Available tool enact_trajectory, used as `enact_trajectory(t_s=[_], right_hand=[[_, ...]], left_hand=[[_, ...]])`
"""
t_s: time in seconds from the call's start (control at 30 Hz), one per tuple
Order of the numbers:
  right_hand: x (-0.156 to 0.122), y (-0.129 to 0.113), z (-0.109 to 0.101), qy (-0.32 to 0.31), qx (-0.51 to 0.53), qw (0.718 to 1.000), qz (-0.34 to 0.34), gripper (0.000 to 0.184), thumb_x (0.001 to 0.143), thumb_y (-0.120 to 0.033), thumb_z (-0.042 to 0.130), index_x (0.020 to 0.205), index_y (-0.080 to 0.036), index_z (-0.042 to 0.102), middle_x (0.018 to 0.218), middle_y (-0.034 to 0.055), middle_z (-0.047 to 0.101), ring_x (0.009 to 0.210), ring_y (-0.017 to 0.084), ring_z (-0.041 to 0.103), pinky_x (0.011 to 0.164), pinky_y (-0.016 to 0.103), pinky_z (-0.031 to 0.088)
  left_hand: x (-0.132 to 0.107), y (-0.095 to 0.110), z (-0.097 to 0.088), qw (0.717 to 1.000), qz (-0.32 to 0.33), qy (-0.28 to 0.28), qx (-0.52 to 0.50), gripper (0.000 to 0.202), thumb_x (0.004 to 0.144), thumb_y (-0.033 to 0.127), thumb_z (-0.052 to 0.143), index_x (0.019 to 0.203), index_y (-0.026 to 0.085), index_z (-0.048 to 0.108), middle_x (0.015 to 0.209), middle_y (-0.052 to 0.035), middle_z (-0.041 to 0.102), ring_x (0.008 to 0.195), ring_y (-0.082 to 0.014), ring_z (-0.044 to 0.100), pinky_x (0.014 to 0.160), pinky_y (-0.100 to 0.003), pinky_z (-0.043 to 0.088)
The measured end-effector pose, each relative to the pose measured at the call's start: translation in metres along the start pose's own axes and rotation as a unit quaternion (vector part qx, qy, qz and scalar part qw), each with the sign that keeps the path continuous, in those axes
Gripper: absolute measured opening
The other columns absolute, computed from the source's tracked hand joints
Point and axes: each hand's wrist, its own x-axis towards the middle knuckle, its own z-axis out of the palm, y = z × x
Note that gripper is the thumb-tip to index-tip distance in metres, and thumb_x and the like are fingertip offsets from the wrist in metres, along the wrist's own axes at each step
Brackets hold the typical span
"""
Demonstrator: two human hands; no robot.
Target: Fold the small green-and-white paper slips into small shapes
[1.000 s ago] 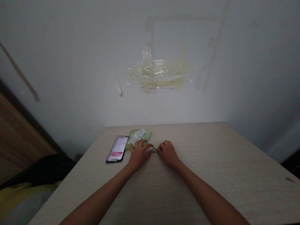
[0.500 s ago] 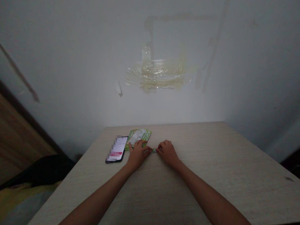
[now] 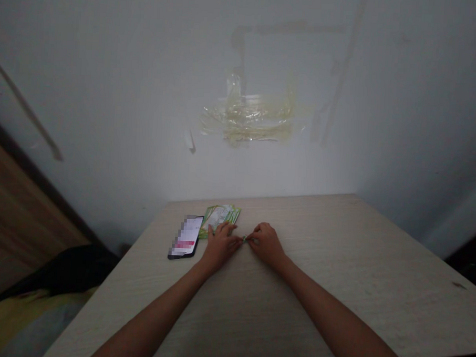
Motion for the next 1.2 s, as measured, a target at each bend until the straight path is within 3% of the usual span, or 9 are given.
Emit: enact_trajectory(t_s=[0.2,0.37,0.53,0.77,0.97,1.2], right_hand=[[-0.001,0.011,0.003,-0.003,0.017,1.0,0.024,0.015,0.08,-0.023,0.067,0.09,-0.028,0.076,0.097,0.0069,0.06,0.095,0.022,0.053,0.088,0.035,0.043],[0.001,0.026,0.012,-0.001,0.034,0.998,0.049,0.016,0.081,-0.026,0.066,0.093,-0.03,0.077,0.1,0.0068,0.061,0.098,0.022,0.054,0.09,0.036,0.043],[0.001,0.03,0.013,0.011,0.06,0.997,0.053,0.017,0.08,-0.03,0.068,0.095,-0.027,0.076,0.096,0.0071,0.063,0.096,0.022,0.056,0.089,0.036,0.044],[-0.002,0.031,0.004,0.013,0.102,0.995,0.0,0.013,0.081,-0.025,0.067,0.09,-0.027,0.077,0.096,0.0065,0.064,0.096,0.021,0.056,0.091,0.036,0.044],[-0.004,0.024,-0.001,0.015,0.081,0.996,-0.047,0.013,0.08,-0.022,0.068,0.089,-0.026,0.077,0.097,0.0073,0.063,0.1,0.022,0.054,0.092,0.037,0.044],[-0.004,0.014,-0.003,0.013,0.04,0.998,-0.054,0.015,0.078,-0.016,0.068,0.088,-0.023,0.076,0.097,0.009,0.062,0.106,0.024,0.051,0.094,0.038,0.043]], left_hand=[[-0.001,0.001,0.002,0.999,0.024,-0.003,-0.029,0.019,0.09,0.042,0.055,0.094,0.036,0.072,0.132,0.0015,0.056,0.135,-0.0287,0.033,0.109,-0.07,0.001],[-0.001,0.0,0.001,0.996,0.057,-0.041,-0.06,0.021,0.092,0.04,0.053,0.107,0.039,0.067,0.12,0.0025,0.066,0.132,-0.0272,0.038,0.106,-0.072,-0.008],[-0.002,0.003,0.001,0.995,0.07,-0.023,-0.061,0.021,0.092,0.038,0.052,0.107,0.039,0.067,0.112,0.0029,0.07,0.127,-0.0268,0.045,0.105,-0.072,-0.012],[-0.004,0.007,0.0,0.996,0.079,0.015,-0.031,0.02,0.093,0.036,0.052,0.104,0.037,0.069,0.104,0.0028,0.072,0.117,-0.0237,0.052,0.106,-0.07,-0.015],[-0.005,0.008,-0.002,0.996,0.086,0.029,-0.019,0.02,0.092,0.035,0.053,0.103,0.035,0.07,0.103,0.0017,0.073,0.115,-0.0229,0.053,0.109,-0.068,-0.01],[-0.005,0.01,-0.003,0.996,0.085,0.023,-0.027,0.019,0.089,0.034,0.057,0.104,0.035,0.069,0.103,0.0019,0.072,0.115,-0.0237,0.053,0.107,-0.07,-0.011]])
